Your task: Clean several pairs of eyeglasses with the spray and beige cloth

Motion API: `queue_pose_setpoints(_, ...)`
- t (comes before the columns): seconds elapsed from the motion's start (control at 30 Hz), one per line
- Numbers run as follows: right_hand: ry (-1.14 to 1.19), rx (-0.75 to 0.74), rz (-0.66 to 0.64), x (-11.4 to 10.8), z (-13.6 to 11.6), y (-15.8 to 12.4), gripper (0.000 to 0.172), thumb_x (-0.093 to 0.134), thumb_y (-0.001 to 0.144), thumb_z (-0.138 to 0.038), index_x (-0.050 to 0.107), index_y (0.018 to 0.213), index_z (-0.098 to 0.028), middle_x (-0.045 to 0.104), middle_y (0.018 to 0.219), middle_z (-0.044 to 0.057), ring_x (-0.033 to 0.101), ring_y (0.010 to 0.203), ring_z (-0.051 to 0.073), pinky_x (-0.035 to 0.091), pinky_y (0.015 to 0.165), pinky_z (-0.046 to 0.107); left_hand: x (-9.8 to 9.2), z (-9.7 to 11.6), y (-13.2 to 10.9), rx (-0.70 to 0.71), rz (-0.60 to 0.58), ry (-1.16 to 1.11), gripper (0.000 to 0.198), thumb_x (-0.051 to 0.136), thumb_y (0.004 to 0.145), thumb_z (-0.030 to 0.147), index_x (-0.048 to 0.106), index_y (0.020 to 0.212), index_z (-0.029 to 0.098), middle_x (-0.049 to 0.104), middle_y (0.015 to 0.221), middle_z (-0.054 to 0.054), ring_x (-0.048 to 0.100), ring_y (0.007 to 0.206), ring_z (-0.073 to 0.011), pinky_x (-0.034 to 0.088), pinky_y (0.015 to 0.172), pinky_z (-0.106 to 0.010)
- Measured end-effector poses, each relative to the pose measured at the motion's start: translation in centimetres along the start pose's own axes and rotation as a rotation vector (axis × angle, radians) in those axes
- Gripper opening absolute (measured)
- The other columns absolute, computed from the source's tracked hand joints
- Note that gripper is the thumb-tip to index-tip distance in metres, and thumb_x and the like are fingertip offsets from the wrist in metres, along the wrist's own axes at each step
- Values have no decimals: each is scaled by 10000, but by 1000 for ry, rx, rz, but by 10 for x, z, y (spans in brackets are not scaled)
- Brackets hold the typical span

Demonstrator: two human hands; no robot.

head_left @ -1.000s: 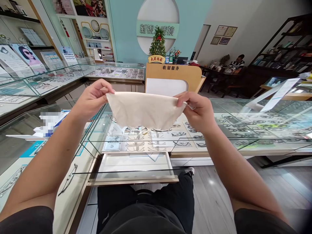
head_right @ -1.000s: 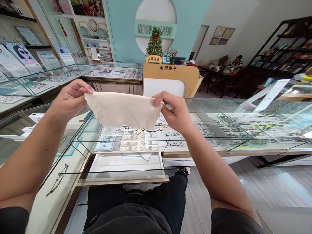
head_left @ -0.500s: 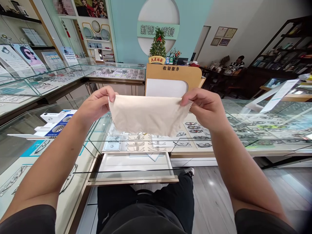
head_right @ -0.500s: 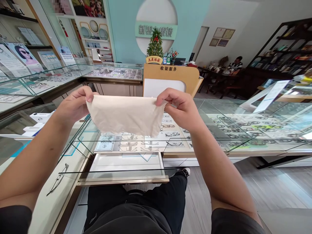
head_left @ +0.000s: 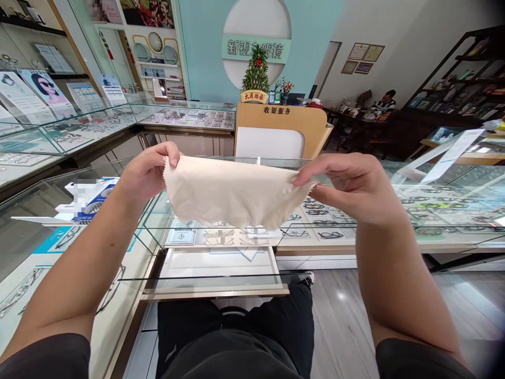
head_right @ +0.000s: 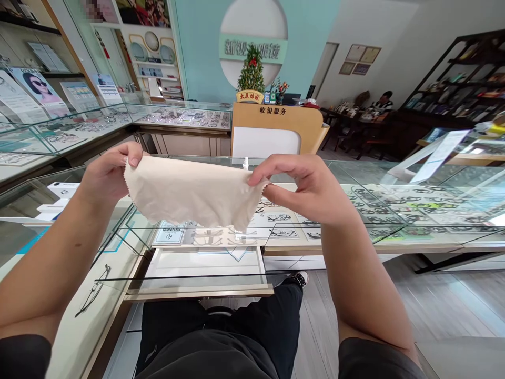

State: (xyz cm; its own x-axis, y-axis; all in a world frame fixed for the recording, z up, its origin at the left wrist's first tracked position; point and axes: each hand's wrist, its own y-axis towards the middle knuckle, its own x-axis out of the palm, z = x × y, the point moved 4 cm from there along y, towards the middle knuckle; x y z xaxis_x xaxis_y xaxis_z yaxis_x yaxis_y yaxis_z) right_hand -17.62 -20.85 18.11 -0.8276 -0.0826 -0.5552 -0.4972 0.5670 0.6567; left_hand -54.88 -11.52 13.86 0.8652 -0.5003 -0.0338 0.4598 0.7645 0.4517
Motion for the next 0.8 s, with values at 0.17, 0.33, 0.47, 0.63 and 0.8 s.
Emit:
queue_pose_setpoints(0.17,66,48,14,13,-7,-3,39,927,941,-325,904,971,-316,858,872,3,764,770,167,630,741,324,-1,-3,-15,-39,44,22,540,935,739,631,565,765,239,567,649,2,533,558,-165,438,494,-329)
queue_pose_setpoints(0.33,135,215,71,46,2,-12,43,853,983,-265,871,946,-275,833,875,7,728,766,155,590,702,305,-4,-18,-41,-106,147,102,494,984,784,459,543,845,244,572,722,29,498,555,-114,382,491,-268)
queue_pose_setpoints(0.47,263,362,88,80,31,-20,63,811,936,-210,865,945,-240,798,846,7,656,703,138,509,613,280,-11,-31,-53,-171,261,218,278,867,830,366,616,888,259,515,676,43,439,506,-114,325,469,-265)
queue_pose_setpoints(0.63,427,574,103,128,81,-28,96,792,861,-256,884,852,-230,812,846,20,698,781,154,587,711,292,-29,-62,-62,-388,382,253,208,837,749,313,696,883,238,523,698,47,404,538,-96,303,502,-239)
queue_pose_setpoints(0.8,556,757,57,175,120,-40,158,833,809,-288,926,926,-238,872,1008,40,743,905,176,662,839,330,-60,-100,-85,-532,385,330,309,907,686,416,753,870,221,531,663,39,436,578,-112,325,559,-239)
